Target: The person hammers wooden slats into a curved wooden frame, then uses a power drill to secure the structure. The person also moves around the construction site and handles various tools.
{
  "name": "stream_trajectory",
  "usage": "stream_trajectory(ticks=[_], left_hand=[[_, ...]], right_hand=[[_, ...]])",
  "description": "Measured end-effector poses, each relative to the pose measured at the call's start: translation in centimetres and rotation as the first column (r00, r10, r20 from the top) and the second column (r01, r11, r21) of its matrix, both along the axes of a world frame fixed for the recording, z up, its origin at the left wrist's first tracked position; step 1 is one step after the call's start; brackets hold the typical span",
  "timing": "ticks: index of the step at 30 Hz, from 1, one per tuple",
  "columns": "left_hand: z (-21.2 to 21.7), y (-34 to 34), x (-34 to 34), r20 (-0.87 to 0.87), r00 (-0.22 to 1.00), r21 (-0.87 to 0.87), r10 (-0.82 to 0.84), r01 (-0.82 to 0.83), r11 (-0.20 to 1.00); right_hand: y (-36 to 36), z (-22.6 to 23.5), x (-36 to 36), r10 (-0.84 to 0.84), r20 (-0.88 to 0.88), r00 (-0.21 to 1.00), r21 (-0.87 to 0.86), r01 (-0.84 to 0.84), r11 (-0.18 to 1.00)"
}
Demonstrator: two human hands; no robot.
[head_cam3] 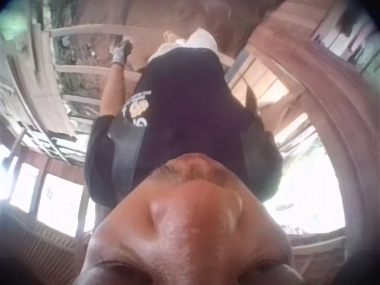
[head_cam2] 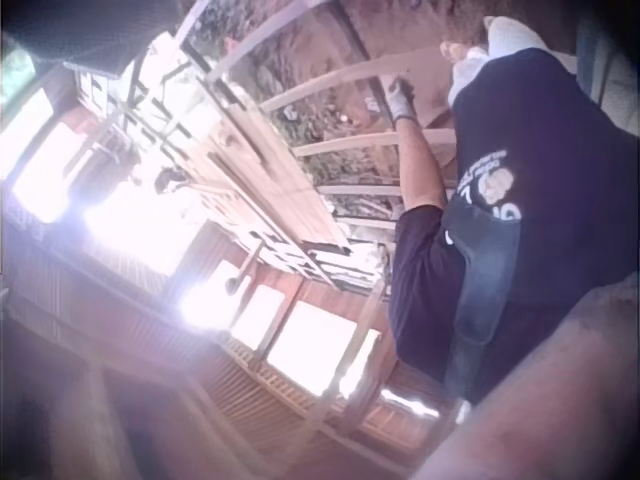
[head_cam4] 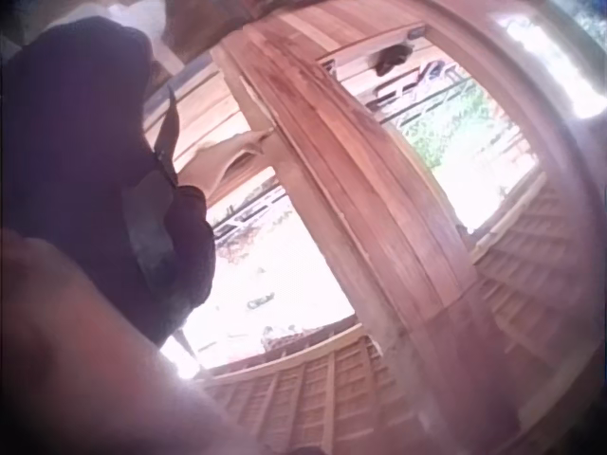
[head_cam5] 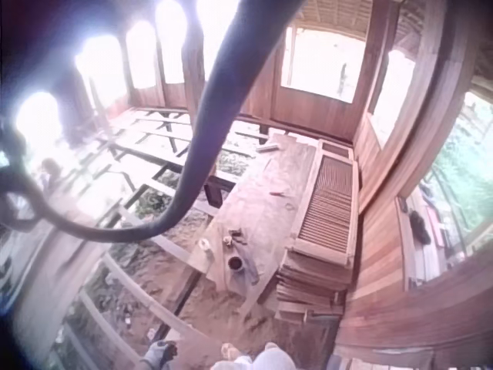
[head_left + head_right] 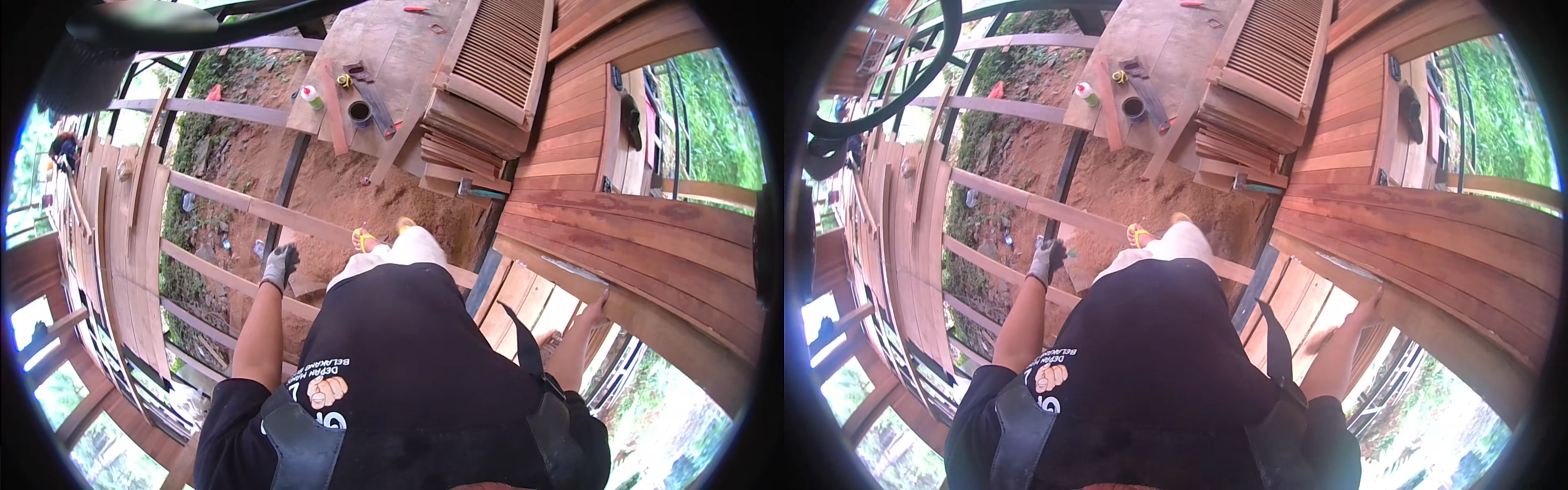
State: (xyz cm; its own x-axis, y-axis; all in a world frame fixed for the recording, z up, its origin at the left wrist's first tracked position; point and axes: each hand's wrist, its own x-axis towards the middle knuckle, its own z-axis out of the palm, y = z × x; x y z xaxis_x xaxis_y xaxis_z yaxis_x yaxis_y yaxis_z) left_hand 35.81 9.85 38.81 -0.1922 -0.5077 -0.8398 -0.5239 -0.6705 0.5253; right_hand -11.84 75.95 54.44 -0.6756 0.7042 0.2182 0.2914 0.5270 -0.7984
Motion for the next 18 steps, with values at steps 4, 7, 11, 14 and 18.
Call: stream_trajectory(ticks=[4,7,11,14,18], left_hand=[[-3.4,-2.4,4.9,0.143,0.989,0.082,-0.029,0.017,0.996],[-5.5,-1.4,7.0,0.025,0.998,0.118,0.056,-0.058,0.991],[-3.7,0.2,5.5,-0.029,0.999,0.126,0.016,-0.012,0.992],[-2.7,0.8,6.0,0.035,0.998,0.113,-0.051,0.047,0.992],[-2.9,0.1,6.8,0.095,0.993,0.129,-0.067,0.055,0.990]], right_hand=[[-1.6,0.2,0.0,0.031,-0.015,0.999,-0.065,-0.032,0.997],[0.9,-1.0,-0.3,0.003,0.003,1.000,0.068,-0.003,0.998],[2.1,-1.1,-0.2,0.035,0.031,0.999,0.170,-0.040,0.985],[0.4,-0.6,0.0,-0.038,0.105,0.994,0.186,0.018,0.982],[1.9,-1.7,-0.5,0.038,-0.004,0.999,-0.046,-0.038,0.998]])
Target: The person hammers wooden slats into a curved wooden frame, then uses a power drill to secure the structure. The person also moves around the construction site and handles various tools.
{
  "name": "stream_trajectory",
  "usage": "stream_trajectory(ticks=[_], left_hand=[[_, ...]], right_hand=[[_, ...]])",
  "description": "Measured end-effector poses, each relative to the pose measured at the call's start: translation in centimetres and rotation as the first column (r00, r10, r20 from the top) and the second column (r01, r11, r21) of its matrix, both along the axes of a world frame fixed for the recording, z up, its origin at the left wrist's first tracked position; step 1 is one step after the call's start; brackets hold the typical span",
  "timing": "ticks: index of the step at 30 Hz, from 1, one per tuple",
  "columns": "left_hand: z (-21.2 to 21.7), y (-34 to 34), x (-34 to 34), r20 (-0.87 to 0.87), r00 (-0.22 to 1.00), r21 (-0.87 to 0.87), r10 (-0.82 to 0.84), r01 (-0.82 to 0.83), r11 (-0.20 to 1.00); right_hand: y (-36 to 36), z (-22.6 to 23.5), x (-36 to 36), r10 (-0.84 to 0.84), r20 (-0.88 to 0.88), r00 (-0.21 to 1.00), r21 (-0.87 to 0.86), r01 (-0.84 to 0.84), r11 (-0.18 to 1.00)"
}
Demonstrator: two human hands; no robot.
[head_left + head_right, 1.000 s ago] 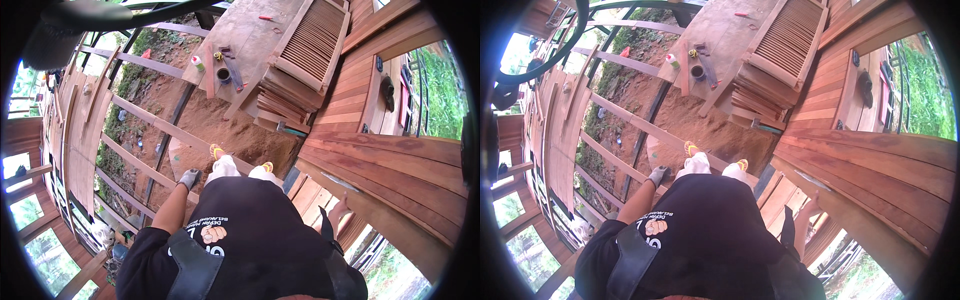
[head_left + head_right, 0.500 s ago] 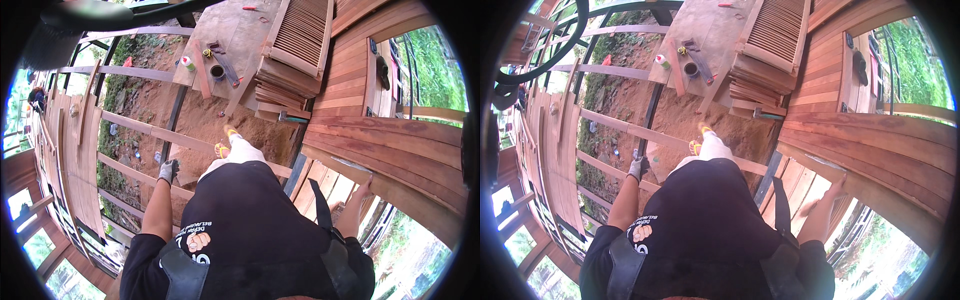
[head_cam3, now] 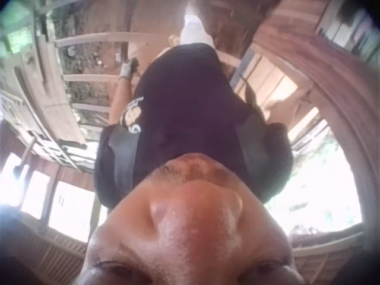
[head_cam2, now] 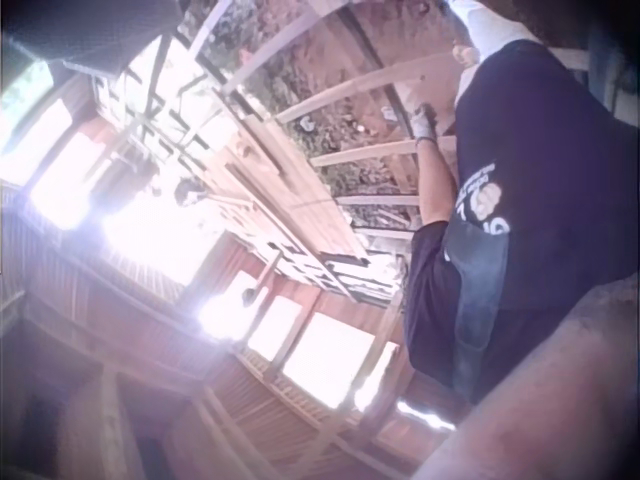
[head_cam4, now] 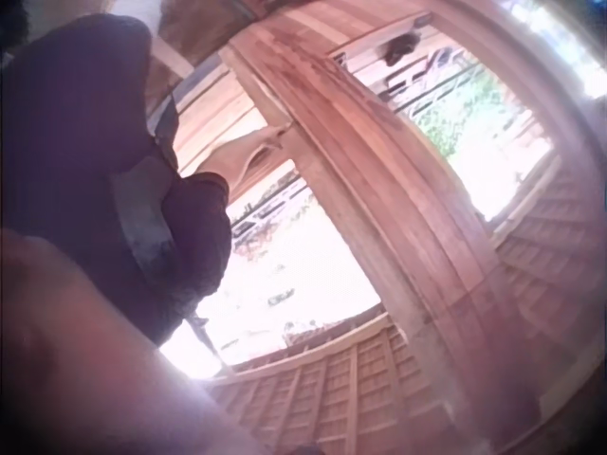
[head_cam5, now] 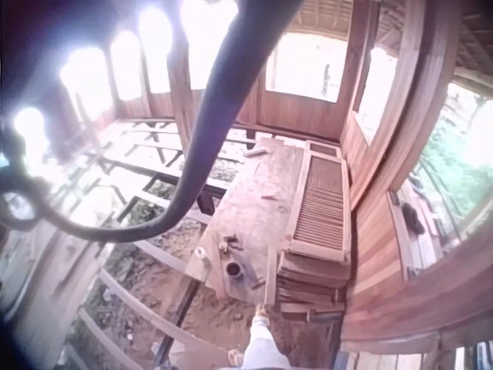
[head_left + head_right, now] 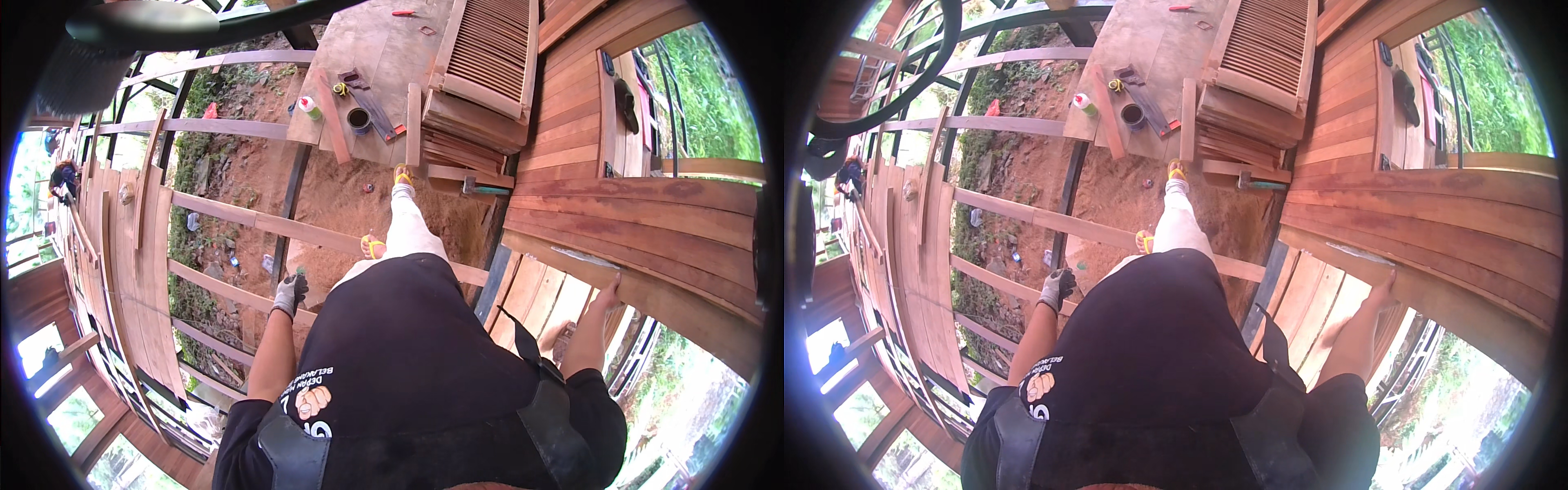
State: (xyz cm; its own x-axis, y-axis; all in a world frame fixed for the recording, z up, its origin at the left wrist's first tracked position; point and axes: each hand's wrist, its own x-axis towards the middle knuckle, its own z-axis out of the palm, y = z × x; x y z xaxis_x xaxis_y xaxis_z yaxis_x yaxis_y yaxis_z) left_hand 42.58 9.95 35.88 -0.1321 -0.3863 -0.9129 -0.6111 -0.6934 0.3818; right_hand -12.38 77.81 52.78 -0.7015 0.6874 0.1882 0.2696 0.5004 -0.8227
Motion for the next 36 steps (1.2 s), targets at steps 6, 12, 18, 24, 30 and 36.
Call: stream_trajectory(ticks=[6,12,18,24,30,36], left_hand=[[0.2,-1.1,-0.2,-0.022,0.999,0.010,0.042,-0.042,0.999],[-1.3,-1.3,-2.3,-0.055,0.993,0.016,0.100,-0.099,0.995],[-1.3,-2.0,-5.6,0.005,1.000,0.023,0.009,-0.009,1.000],[-5.6,-4.4,-12.5,0.068,0.968,-0.161,-0.240,0.248,0.955],[1.2,-1.4,-33.6,-0.019,0.648,-0.286,-0.762,0.726,0.625],[-2.4,3.0,-48.7,-0.258,0.418,-0.558,-0.871,0.671,0.488]], right_hand=[[1.8,-0.7,-0.8,-0.086,0.098,0.991,0.138,0.072,0.988],[-0.4,0.2,-0.1,-0.148,0.195,0.970,0.136,0.123,0.983],[-2.7,0.3,-0.9,-0.165,0.197,0.966,-0.071,0.182,0.981],[-5.8,-14.1,-2.2,-0.054,0.756,0.653,-0.067,0.160,0.985],[-26.4,-31.6,-7.3,0.424,0.902,-0.085,-0.330,-0.770,0.547],[-55.9,-41.4,-14.6,0.481,0.833,-0.272,-0.384,-0.911,0.150]])
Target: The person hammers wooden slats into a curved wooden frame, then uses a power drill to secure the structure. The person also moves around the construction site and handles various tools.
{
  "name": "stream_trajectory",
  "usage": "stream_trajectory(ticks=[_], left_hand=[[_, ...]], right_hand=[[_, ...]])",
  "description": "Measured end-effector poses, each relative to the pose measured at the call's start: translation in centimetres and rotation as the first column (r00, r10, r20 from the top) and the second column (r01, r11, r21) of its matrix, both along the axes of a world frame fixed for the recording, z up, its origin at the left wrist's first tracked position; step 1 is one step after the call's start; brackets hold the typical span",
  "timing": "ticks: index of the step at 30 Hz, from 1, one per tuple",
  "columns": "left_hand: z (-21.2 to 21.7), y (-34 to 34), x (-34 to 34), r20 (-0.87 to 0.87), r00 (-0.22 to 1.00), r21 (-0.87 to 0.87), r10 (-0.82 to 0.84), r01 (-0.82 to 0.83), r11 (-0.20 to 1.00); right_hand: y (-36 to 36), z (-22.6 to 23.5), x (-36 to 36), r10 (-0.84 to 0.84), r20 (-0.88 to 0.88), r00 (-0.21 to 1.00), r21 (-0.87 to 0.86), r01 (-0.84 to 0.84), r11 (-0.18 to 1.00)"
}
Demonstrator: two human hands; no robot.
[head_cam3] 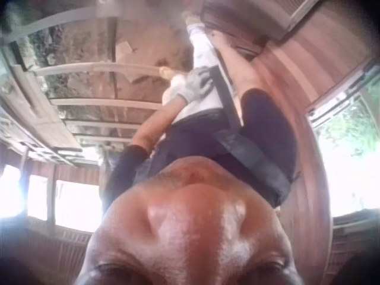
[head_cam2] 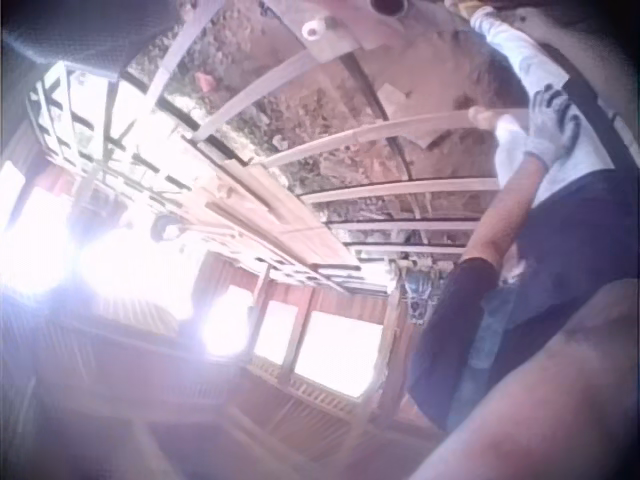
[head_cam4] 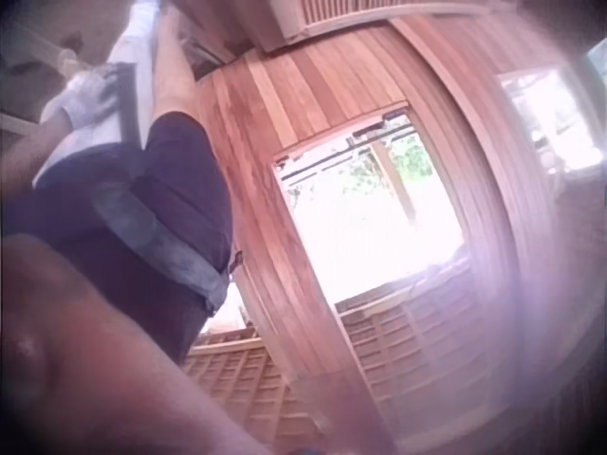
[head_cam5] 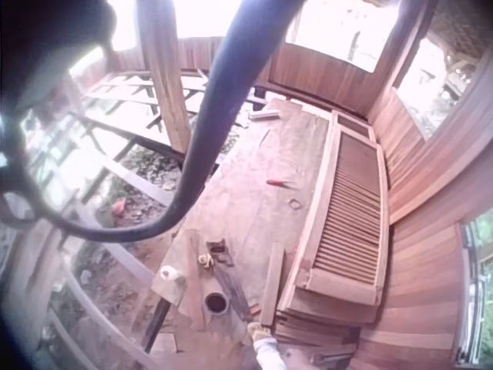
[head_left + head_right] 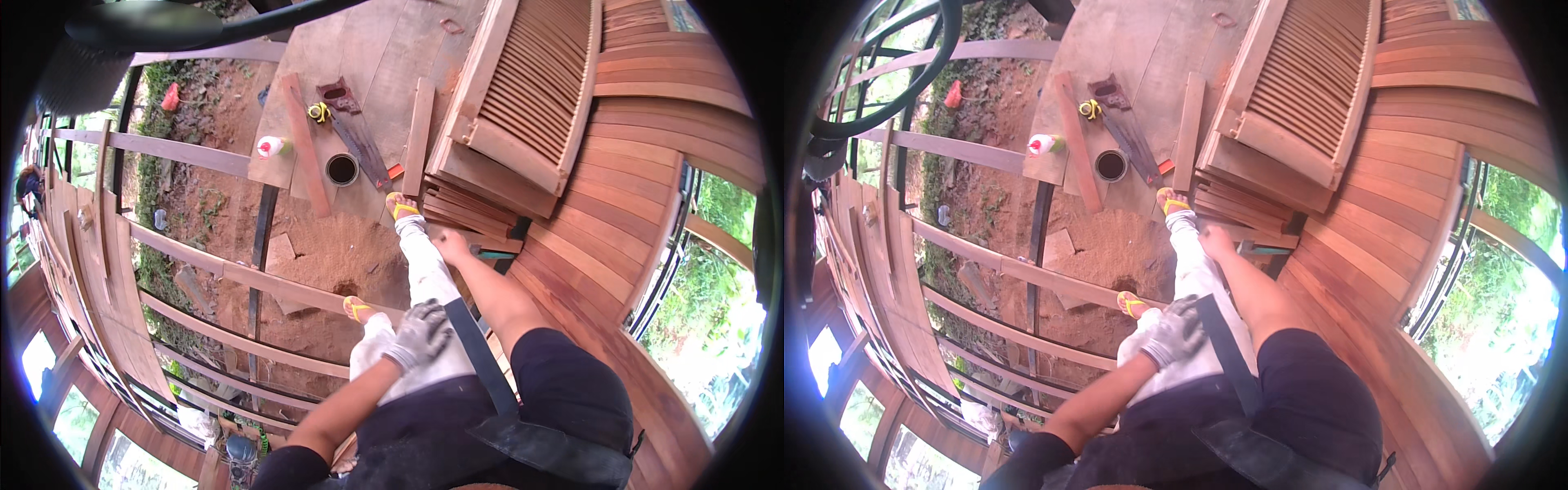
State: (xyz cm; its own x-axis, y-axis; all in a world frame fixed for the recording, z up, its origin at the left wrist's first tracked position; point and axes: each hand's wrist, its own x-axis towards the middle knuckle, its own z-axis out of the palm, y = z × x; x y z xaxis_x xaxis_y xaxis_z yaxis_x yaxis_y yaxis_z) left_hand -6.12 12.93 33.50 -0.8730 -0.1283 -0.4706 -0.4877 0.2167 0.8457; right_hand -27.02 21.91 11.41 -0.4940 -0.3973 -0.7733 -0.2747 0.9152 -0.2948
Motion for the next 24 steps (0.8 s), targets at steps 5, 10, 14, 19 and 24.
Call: stream_trajectory(ticks=[5,10,14,19,24], left_hand=[[-6.6,1.4,-3.3,-0.250,0.952,0.151,0.178,-0.143,0.978],[-8.0,0.3,-5.3,-0.300,0.857,0.256,0.418,-0.350,0.901],[-8.6,2.4,-4.7,-0.240,0.857,0.252,0.456,-0.399,0.882],[-8.8,2.7,-4.3,-0.262,0.858,0.254,0.441,-0.380,0.889],[-8.9,1.4,-4.3,-0.274,0.887,0.239,0.372,-0.312,0.920]], right_hand=[[-11.3,-13.0,-4.8,-0.126,-0.044,0.991,0.119,0.130,0.984],[-16.3,-21.8,-6.5,-0.283,-0.147,0.948,0.262,0.313,0.913],[-17.3,-23.9,-6.0,-0.327,-0.142,0.934,0.284,0.354,0.891],[-15.2,-23.7,-7.1,-0.322,-0.207,0.924,0.235,0.367,0.900],[-16.0,-22.7,-6.0,-0.284,-0.179,0.942,0.237,0.321,0.917]])
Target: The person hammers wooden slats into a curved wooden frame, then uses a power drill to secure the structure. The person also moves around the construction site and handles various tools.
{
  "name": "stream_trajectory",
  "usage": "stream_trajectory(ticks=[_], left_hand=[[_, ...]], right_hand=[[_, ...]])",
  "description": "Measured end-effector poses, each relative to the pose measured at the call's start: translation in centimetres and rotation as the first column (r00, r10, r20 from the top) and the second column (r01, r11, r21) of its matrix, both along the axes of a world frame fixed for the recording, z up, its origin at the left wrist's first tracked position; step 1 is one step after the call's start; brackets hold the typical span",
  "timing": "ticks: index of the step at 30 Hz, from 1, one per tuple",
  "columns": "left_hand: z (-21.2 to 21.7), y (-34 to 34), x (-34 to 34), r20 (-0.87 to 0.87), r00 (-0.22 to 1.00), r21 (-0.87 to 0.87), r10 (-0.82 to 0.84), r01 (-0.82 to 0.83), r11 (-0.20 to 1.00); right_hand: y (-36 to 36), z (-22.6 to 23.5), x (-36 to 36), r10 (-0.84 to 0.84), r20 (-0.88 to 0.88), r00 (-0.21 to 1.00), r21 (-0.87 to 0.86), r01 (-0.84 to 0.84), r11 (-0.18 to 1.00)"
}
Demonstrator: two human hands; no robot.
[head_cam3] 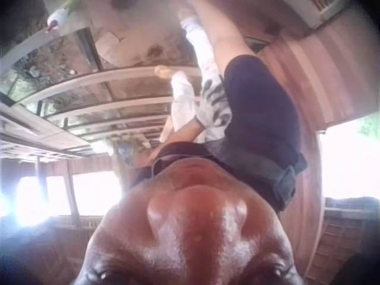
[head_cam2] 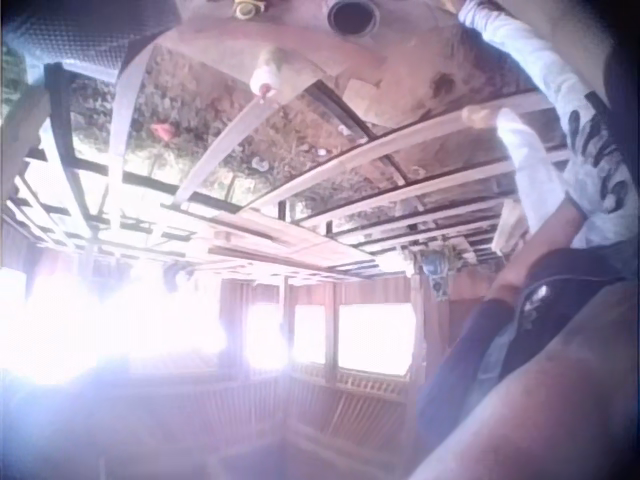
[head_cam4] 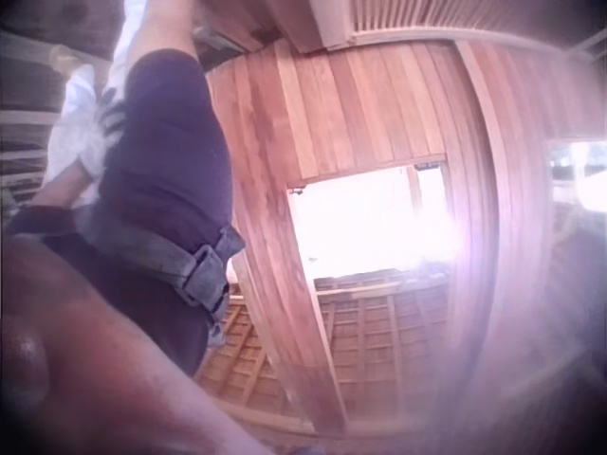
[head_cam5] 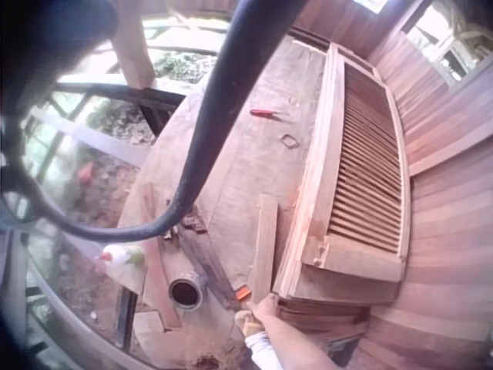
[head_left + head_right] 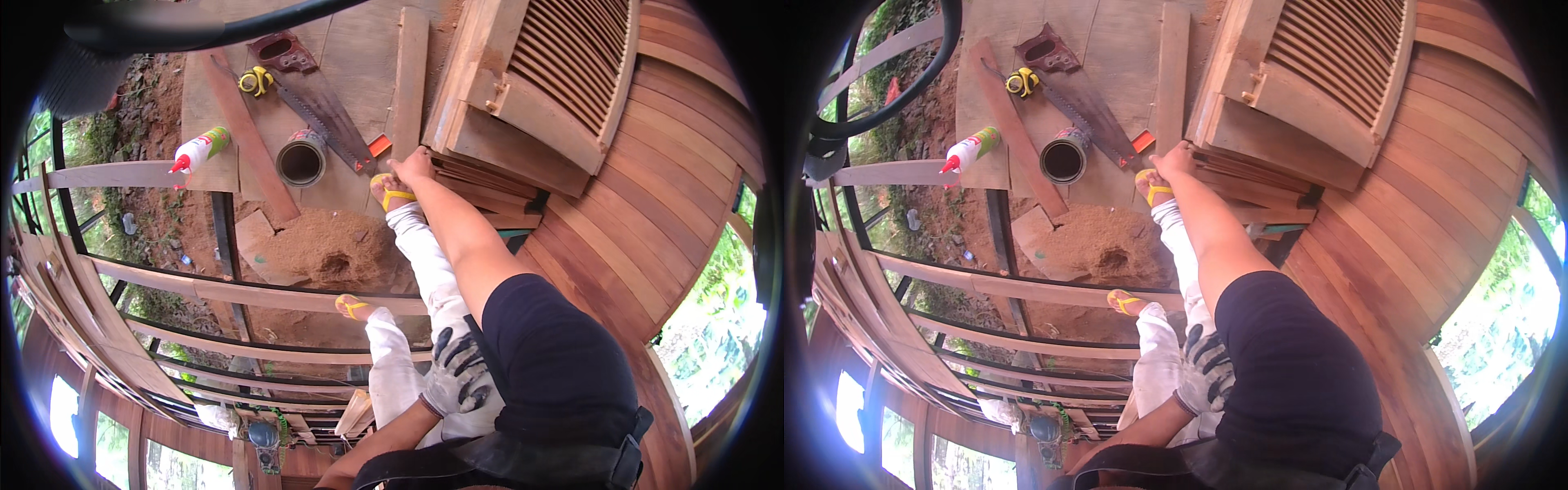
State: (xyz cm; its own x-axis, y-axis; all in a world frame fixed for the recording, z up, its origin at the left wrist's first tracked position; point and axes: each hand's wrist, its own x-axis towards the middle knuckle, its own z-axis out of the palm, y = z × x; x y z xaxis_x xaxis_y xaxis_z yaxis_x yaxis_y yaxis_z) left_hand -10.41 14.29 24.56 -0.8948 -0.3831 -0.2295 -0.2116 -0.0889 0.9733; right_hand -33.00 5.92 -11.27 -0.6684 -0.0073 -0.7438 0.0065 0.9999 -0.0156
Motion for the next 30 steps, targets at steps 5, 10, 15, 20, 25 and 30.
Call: stream_trajectory(ticks=[5,10,15,20,25,30], left_hand=[[-0.2,0.3,0.2,-0.038,0.999,0.024,0.028,-0.027,0.999],[-0.1,0.6,0.4,-0.031,0.999,0.006,0.005,-0.005,1.000],[1.0,0.1,0.4,0.008,0.999,-0.037,-0.051,0.051,0.998],[1.1,0.3,1.7,0.028,0.981,-0.090,-0.193,0.194,0.977],[1.8,-0.1,3.1,0.058,0.957,-0.083,-0.283,0.287,0.954],[2.0,0.6,3.4,0.081,0.932,-0.218,-0.352,0.361,0.907]], right_hand=[[-0.9,-2.7,-0.5,-0.122,0.009,0.992,0.013,0.122,0.992],[1.3,1.0,0.5,-0.151,-0.021,0.988,-0.361,0.134,0.923],[3.5,5.4,0.6,-0.491,0.491,0.720,-0.652,0.677,0.341],[1.5,14.2,-3.2,-0.442,0.822,0.359,-0.397,0.918,0.007],[6.5,21.7,0.4,-0.286,0.917,0.278,-0.321,0.939,-0.118],[13.1,32.1,6.7,-0.399,0.776,0.488,-0.495,0.864,0.093]])
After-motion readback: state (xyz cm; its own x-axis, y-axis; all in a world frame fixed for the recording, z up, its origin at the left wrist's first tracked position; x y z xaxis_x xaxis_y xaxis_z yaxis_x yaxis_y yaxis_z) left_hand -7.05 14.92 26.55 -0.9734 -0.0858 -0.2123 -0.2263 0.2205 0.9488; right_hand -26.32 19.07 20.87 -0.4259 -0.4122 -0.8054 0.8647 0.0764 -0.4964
